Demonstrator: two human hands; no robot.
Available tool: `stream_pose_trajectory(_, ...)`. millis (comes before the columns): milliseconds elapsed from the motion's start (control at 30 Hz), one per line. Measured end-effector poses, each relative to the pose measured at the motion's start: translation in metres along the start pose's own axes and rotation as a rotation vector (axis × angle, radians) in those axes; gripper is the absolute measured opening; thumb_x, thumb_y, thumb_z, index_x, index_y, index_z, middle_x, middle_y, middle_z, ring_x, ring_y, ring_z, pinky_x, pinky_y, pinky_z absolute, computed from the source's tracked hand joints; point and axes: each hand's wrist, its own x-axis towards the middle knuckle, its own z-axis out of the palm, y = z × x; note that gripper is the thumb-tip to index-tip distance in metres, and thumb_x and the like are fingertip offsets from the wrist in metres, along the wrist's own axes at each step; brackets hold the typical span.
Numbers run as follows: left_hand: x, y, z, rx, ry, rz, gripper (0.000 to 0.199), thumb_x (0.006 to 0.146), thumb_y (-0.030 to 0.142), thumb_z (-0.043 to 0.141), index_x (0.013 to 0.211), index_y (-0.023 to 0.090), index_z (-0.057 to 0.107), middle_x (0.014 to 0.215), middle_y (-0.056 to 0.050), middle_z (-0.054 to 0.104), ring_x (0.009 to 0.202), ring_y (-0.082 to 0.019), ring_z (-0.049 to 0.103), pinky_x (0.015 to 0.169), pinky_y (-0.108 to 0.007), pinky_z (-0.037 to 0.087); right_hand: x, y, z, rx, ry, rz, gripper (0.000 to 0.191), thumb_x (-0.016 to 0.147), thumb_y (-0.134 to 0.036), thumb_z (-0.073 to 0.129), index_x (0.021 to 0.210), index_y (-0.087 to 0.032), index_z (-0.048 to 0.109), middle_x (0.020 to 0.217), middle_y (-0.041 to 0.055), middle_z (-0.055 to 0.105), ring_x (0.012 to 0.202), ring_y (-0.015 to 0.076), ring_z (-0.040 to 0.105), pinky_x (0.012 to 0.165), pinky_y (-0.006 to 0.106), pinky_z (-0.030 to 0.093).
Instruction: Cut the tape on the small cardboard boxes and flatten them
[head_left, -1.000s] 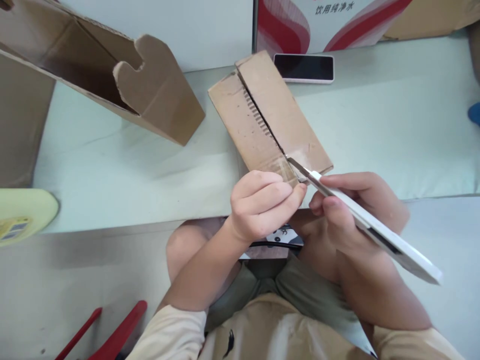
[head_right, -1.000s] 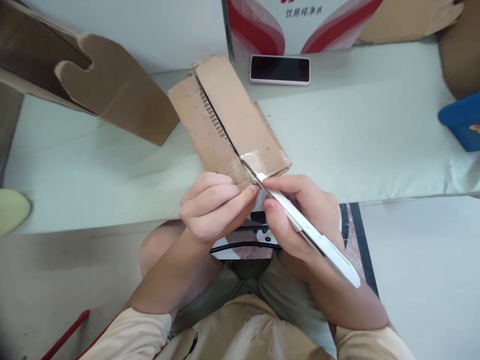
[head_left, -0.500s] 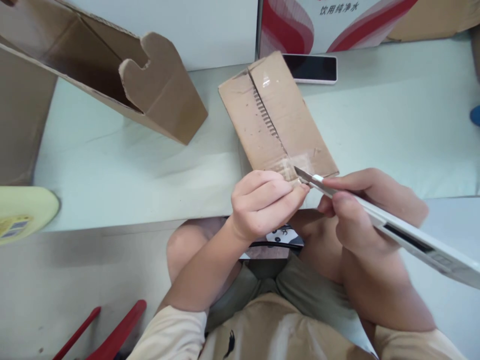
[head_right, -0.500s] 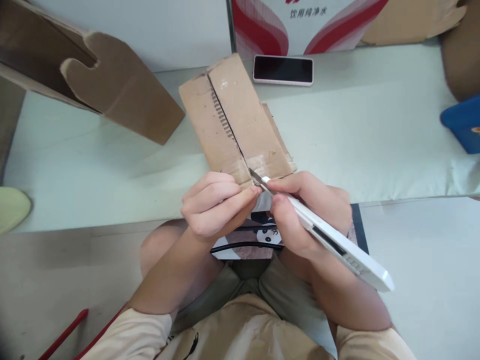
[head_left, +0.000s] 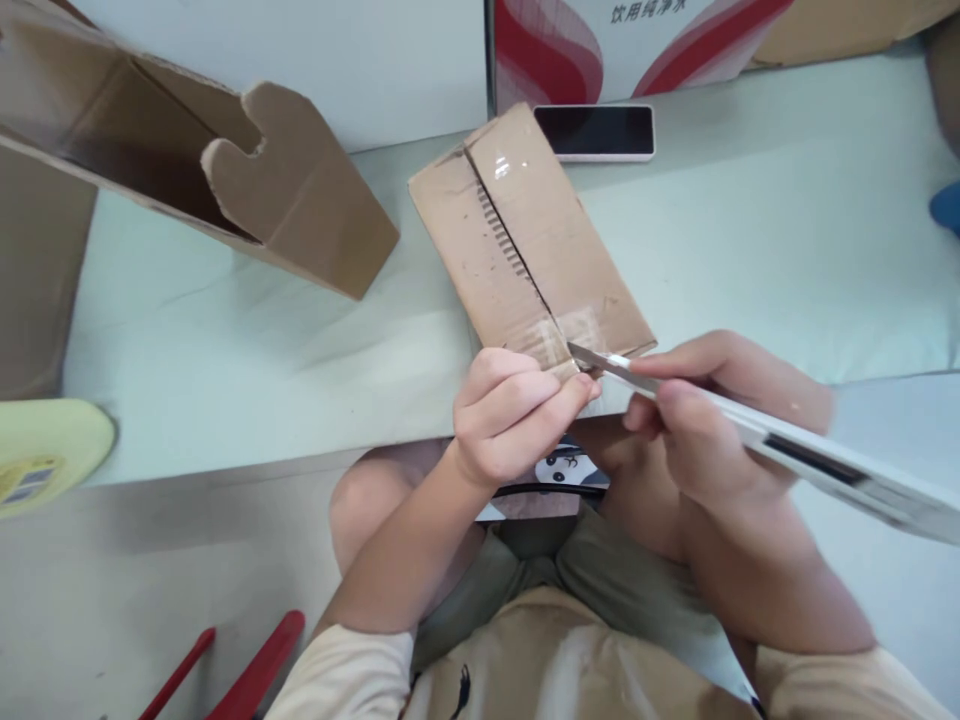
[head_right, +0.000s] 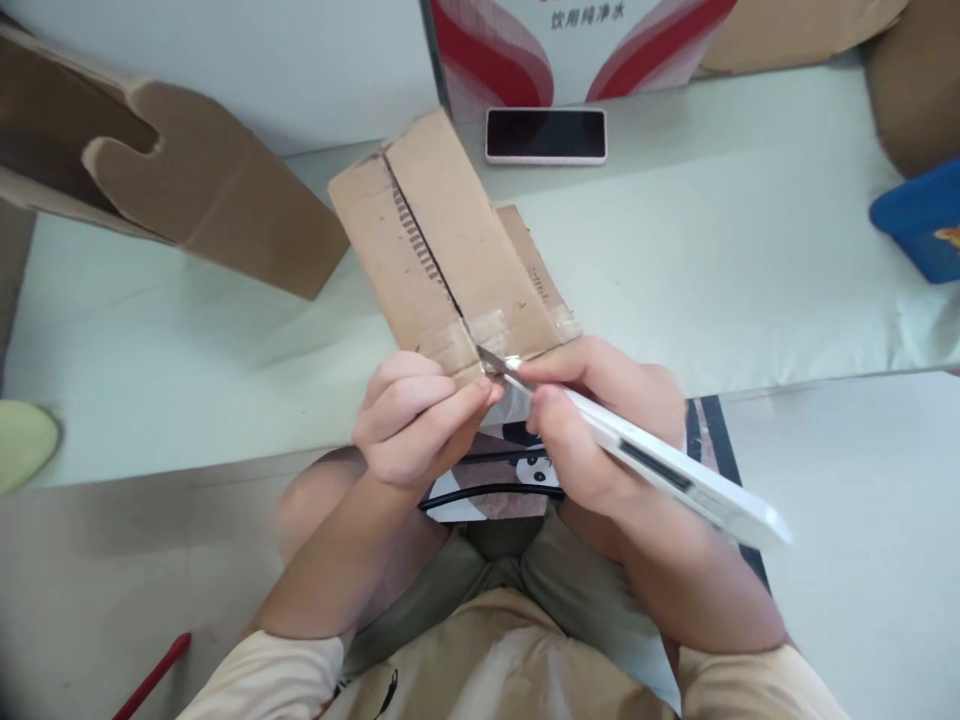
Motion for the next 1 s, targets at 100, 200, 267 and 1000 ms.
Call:
stream_pose_trajectory(100, -0.001, 0.001, 0.000, 0.002, -0.013, -0.012, 0.008, 0.092, 0.011, 0.078, 0.097, 0.017, 0.075, 0.076, 0.000, 0.068, 0.074, -0.014, 0.062, 0.064, -0.028, 0.056, 0.002, -0.002, 0.004, -0.025, 0.012, -0.007, 0.010, 0.094, -0.034, 0.071, 0.092, -0.029, 0.079, 0.063, -0.0025, 0.070, 0.051, 0.0162, 0.064, 0.044, 0.030, 0.051)
stream_pose_trajectory(200, -0.001, 0.001, 0.001, 0.008, -0.022, -0.008, 0.006, 0.094, 0.012, 0.075, 0.097, 0.017, 0.075, 0.076, 0.000, 0.068, 0.073, -0.013, 0.061, 0.064, -0.028, 0.055, 0.004, 0.004, 0.010, 0.030, 0.072, 0.039, 0.010, 0.093, -0.032, 0.070, 0.090, -0.028, 0.079, 0.060, -0.0036, 0.068, 0.046, 0.0136, 0.059, 0.039, 0.026, 0.044)
stream_pose_trajectory(267, 0.000, 0.000, 0.002, 0.015, -0.013, -0.011, 0.005, 0.095, 0.013, 0.074, 0.096, 0.017, 0.075, 0.075, 0.000, 0.067, 0.072, -0.014, 0.061, 0.064, -0.028, 0.054, 0.009, 0.011, 0.014, 0.158, 0.040, 0.090, 0.012, 0.093, -0.028, 0.068, 0.086, -0.027, 0.078, 0.055, -0.0052, 0.065, 0.039, 0.0119, 0.053, 0.035, 0.025, 0.038)
stream_pose_trajectory(1000, -0.021, -0.094, -0.033, 0.306, 0.194, -0.775, 0.028, 0.081, 0.016, 0.063, 0.109, 0.020, 0.061, 0.122, -0.010, 0.053, 0.119, -0.022, 0.065, 0.110, -0.041, 0.057, 0.055, 0.117, 0.048, 0.245, 0.324, 0.054, 0.045, 0.098, -0.069, 0.058, 0.116, -0.028, 0.056, 0.090, 0.0013, 0.076, 0.074, 0.0177, 0.077, 0.065, 0.032, 0.060)
